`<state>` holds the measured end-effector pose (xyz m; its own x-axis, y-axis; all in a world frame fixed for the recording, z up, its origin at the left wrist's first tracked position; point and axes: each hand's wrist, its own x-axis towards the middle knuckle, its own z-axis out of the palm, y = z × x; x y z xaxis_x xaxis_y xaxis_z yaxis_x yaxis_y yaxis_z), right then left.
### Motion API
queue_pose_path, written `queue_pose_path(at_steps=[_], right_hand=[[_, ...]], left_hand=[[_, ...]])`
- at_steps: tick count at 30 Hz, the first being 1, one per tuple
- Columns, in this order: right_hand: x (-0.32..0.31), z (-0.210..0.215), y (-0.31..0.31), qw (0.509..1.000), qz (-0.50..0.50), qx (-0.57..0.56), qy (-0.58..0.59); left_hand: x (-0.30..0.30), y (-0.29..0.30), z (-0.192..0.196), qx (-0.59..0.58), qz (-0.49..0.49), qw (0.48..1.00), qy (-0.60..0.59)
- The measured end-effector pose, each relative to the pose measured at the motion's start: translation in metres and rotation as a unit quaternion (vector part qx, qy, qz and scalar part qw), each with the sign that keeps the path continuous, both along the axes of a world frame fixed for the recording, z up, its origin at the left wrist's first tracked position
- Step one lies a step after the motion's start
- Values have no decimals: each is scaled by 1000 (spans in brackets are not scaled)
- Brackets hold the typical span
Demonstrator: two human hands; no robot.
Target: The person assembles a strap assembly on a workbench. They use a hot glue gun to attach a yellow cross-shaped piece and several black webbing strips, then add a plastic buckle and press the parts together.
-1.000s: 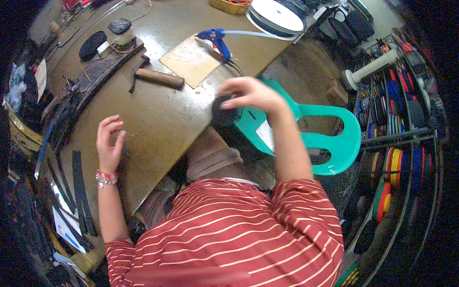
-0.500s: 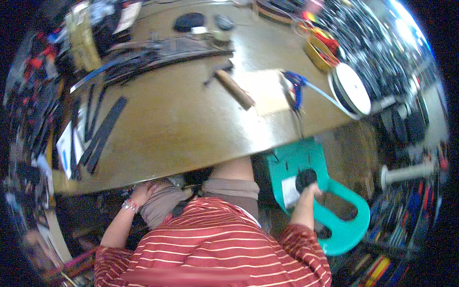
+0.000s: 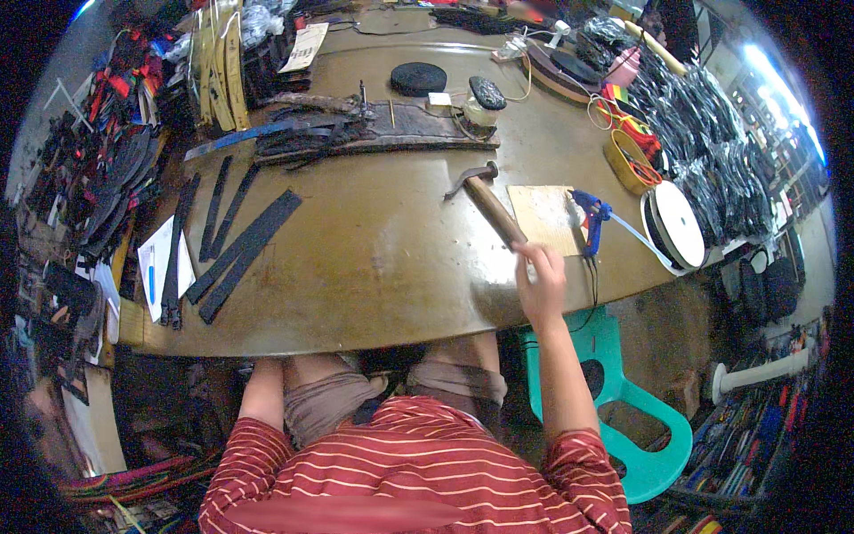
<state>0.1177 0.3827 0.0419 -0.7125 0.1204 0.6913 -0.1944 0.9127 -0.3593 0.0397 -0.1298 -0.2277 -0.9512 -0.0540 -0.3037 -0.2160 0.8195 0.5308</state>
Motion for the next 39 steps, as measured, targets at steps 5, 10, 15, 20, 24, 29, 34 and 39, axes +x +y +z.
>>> queue_pose_path(at_steps=[5, 10, 15, 20, 24, 29, 34, 39], right_hand=[[-101, 11, -19, 996, -60, 36, -53], [-215, 13, -22, 995, 66, 26, -70], [-335, 5, -11, 983, 12, 89, -161], [-378, 1, -11, 972, -38, 75, -217], [-339, 20, -24, 980, 1, 118, -161], [-201, 18, -7, 991, 56, 95, -74], [-129, -9, 12, 975, -48, 16, -215], [-152, -22, 9, 986, -4, 76, -145]], left_hand=[[28, -29, -17, 31, 6, 999, 32], [113, -78, -16, 55, 116, 992, -3], [156, -129, 30, 88, 532, 801, 261], [112, -134, 144, 199, 555, 613, 526], [42, -77, 221, 227, 356, 703, 572], [-27, 23, 266, 177, 27, 865, 468], [-30, 116, 275, 194, -302, 881, 308], [-36, 131, 270, -6, -337, 873, 353]])
